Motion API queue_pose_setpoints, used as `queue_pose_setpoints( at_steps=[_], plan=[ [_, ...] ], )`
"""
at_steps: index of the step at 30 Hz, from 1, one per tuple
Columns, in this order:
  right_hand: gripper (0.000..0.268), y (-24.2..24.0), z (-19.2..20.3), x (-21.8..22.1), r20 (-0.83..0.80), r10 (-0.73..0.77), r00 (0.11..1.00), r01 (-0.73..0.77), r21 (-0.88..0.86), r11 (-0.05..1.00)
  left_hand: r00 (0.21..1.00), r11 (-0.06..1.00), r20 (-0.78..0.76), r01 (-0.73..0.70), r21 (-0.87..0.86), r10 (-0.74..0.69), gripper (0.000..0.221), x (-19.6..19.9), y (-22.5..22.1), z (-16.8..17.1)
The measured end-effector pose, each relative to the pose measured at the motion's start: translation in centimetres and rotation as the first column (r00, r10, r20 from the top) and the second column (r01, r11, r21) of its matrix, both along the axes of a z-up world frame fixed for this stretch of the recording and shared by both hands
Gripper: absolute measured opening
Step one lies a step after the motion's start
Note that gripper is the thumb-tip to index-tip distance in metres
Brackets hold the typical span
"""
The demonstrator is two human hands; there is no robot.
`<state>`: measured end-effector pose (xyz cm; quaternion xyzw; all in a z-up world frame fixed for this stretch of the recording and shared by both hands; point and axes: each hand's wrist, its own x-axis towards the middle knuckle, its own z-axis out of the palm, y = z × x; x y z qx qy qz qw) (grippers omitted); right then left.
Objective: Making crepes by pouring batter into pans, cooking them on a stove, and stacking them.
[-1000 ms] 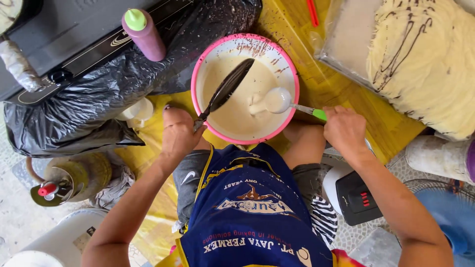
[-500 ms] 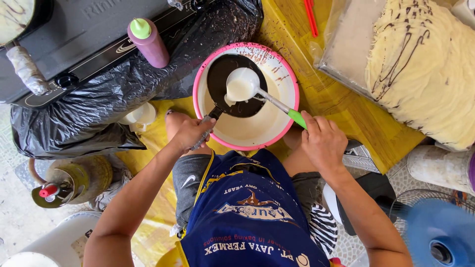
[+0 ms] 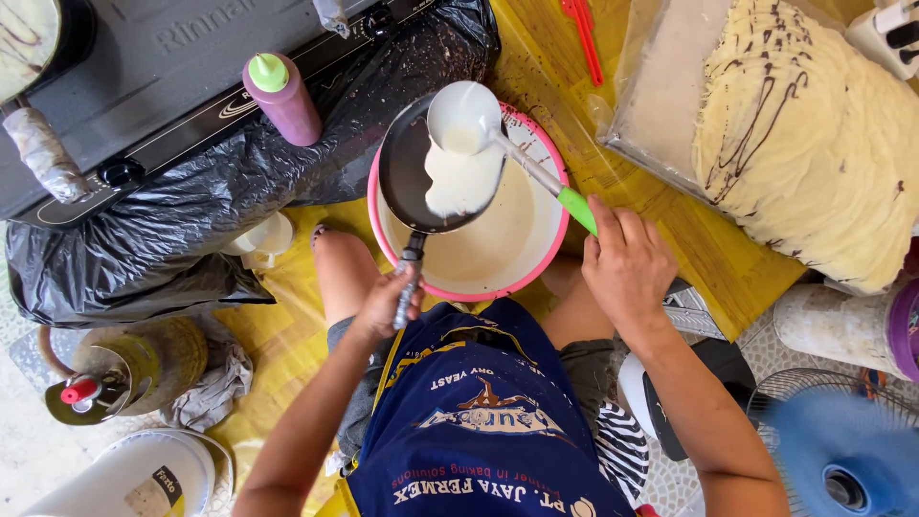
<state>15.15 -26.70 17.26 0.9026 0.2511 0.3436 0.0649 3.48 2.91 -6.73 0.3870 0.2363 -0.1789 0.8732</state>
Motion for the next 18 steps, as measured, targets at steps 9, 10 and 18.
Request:
queue_pose_setpoints(
  at_steps=[9,10,18],
  plan=[
    [0.042,-1.0,1.2,-4.4,0.03,-0.05,0.998,0.052,-0.067,0.996,0.957,0.979,0.223,-0.202,0.042,0.188,0.031,4.7,-5.2,3.0],
    [0.043,-1.0,0.8,-4.7,0.02,-0.053,0.998,0.054,-0.055,0.997,0.976,0.988,0.168,-0.15,0.04,0.141,0.036,4.9,-5.2,4.3],
    [0.051,-2.4,-4.6,-4.1,-0.212,-0.18,0.961,0.205,0.102,0.973,0.953,0.946,-0.166,0.281,0.164,-0.254,0.053,6.5,-2.0,9.4]
  ],
)
